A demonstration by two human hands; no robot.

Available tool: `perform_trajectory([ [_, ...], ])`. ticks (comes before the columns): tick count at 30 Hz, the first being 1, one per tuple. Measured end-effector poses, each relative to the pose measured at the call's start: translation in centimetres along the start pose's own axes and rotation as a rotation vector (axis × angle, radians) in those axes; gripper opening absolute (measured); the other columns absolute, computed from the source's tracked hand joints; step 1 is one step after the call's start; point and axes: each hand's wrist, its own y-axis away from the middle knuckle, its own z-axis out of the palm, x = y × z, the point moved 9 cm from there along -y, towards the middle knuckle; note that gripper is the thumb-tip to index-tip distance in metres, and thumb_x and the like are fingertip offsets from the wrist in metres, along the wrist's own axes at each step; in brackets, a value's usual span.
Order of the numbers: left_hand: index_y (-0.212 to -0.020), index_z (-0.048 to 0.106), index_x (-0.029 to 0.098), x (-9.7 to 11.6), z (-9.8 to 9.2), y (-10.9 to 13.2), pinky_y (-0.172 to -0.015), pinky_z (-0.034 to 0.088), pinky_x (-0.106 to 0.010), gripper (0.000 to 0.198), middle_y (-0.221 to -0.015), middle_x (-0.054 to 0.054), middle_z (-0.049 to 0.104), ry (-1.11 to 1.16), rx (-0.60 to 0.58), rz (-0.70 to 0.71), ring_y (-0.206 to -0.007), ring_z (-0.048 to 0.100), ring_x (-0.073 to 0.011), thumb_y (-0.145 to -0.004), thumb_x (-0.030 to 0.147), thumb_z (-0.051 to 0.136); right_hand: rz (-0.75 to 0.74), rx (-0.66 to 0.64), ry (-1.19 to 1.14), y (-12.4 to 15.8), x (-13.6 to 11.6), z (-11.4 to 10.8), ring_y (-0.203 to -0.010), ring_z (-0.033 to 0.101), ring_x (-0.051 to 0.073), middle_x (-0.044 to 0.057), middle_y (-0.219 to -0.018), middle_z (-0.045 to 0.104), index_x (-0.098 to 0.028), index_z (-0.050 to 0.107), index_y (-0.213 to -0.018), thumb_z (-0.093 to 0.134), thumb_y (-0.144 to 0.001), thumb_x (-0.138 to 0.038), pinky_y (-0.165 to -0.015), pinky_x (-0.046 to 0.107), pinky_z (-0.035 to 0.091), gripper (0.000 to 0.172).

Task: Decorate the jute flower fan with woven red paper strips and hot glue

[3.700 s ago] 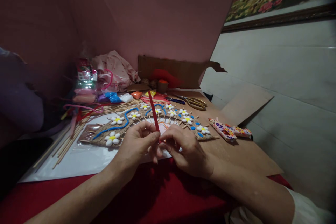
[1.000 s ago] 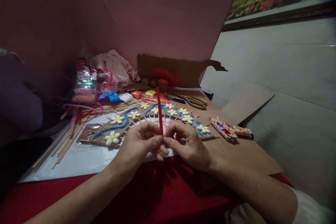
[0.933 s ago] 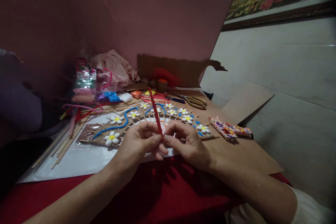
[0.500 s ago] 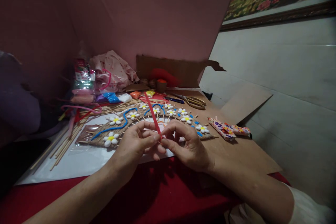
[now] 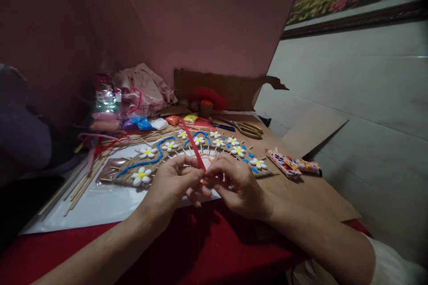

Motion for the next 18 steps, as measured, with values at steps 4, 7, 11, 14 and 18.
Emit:
perform_trajectory([
  [4,-0.081,0.056,0.015,-0.07,0.01,0.11,-0.039,0.048,-0.021,0.02,-0.06,-0.002,0.065,0.005,0.004,-0.006,-0.051,0.063,-0.0147,-0.069,0.024,0.069,-0.01,-0.009,0.025,0.0,0.02,0.09,-0.07,0.05,0.014,0.002,-0.078,0.053,-0.019,0.053,-0.083,0.053,-0.08,-0.009,-0.059,0.027,0.041,0.01],
  [7,-0.081,0.055,0.014,-0.14,-0.07,0.14,-0.038,0.048,-0.021,0.022,-0.059,-0.003,0.066,0.001,0.011,-0.009,-0.051,0.062,-0.0149,-0.068,0.024,0.069,-0.02,-0.033,0.052,0.01,0.03,0.32,-0.071,0.05,0.014,0.002,-0.079,0.053,-0.019,0.052,-0.082,0.053,-0.079,-0.008,-0.061,0.027,0.04,0.012],
  [11,-0.082,0.053,0.014,-0.24,-0.16,0.07,-0.039,0.048,-0.021,0.02,-0.056,-0.003,0.065,-0.01,0.014,-0.006,-0.049,0.061,-0.0142,-0.07,0.023,0.067,-0.046,-0.052,0.069,-0.04,-0.04,0.47,-0.074,0.05,0.014,0.002,-0.08,0.054,-0.019,0.052,-0.083,0.055,-0.078,-0.01,-0.062,0.027,0.04,0.011],
  [14,-0.085,0.052,0.014,-0.29,-0.05,-0.01,-0.039,0.048,-0.021,0.019,-0.057,-0.003,0.066,-0.007,0.001,-0.004,-0.048,0.06,-0.0137,-0.073,0.022,0.064,-0.068,-0.06,0.067,-0.11,-0.18,0.5,-0.075,0.051,0.014,0.002,-0.081,0.056,-0.019,0.052,-0.083,0.056,-0.078,-0.009,-0.064,0.027,0.041,0.011],
  [18,-0.086,0.052,0.014,-0.28,-0.01,-0.05,-0.04,0.049,-0.022,0.019,-0.057,-0.003,0.066,0.015,0.002,-0.008,-0.049,0.061,-0.0145,-0.073,0.022,0.064,-0.067,-0.072,0.09,-0.09,-0.16,0.54,-0.074,0.051,0.014,0.002,-0.08,0.056,-0.017,0.054,-0.084,0.056,-0.079,-0.012,-0.063,0.027,0.04,0.008],
])
